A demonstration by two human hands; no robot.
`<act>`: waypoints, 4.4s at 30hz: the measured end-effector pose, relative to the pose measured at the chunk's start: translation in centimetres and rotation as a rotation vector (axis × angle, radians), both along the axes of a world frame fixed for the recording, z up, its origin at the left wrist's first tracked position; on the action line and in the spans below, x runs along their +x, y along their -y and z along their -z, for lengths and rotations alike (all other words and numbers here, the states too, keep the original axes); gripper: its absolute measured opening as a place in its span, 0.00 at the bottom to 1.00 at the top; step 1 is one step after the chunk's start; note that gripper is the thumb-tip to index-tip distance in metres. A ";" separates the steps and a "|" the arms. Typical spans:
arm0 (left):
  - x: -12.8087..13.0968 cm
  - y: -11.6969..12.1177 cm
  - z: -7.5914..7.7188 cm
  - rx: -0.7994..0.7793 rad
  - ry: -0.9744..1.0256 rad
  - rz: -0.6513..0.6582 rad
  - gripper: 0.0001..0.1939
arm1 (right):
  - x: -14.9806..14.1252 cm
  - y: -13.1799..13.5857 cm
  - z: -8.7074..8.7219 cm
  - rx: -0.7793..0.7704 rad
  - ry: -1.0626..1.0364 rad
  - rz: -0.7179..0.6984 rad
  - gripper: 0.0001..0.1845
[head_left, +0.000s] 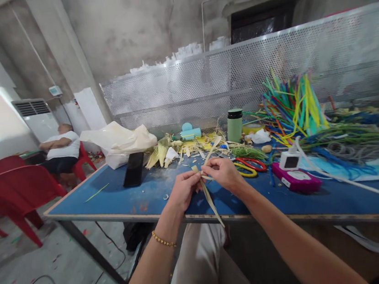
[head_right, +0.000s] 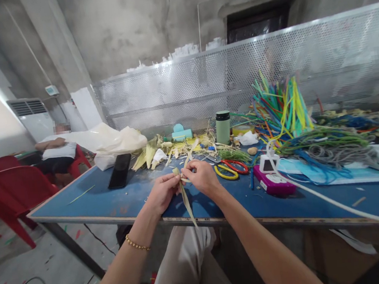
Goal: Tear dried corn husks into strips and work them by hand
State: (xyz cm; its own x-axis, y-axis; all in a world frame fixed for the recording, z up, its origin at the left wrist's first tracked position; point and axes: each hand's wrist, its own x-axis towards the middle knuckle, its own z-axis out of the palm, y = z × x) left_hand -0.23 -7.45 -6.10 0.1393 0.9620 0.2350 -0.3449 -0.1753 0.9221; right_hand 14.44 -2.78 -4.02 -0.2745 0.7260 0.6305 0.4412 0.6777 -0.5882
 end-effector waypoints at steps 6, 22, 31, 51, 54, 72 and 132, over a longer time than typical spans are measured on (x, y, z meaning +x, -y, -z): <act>0.7 1.2 0.2 -0.052 0.173 -0.052 0.15 | 1.2 3.0 -1.3 0.217 0.035 0.154 0.11; 0.5 1.6 1.1 -0.036 0.219 -0.160 0.13 | 1.9 6.0 2.8 -0.199 0.062 -0.146 0.13; 0.5 1.8 1.1 -0.062 0.206 -0.037 0.15 | 1.1 5.8 3.0 -0.198 -0.041 -0.117 0.09; 0.5 2.1 1.0 0.061 -0.019 -0.013 0.12 | 1.2 6.4 2.8 -0.172 -0.126 -0.190 0.08; 0.5 2.1 1.0 0.053 -0.017 -0.008 0.12 | 1.3 6.5 2.8 -0.136 -0.093 -0.160 0.08; 0.6 2.0 1.4 -0.016 0.052 -0.031 0.15 | 1.0 6.9 2.8 -0.021 0.039 -0.194 0.07; 0.6 3.0 0.9 0.163 -0.356 0.052 0.15 | 1.6 6.0 2.0 -0.447 -0.574 -0.160 0.20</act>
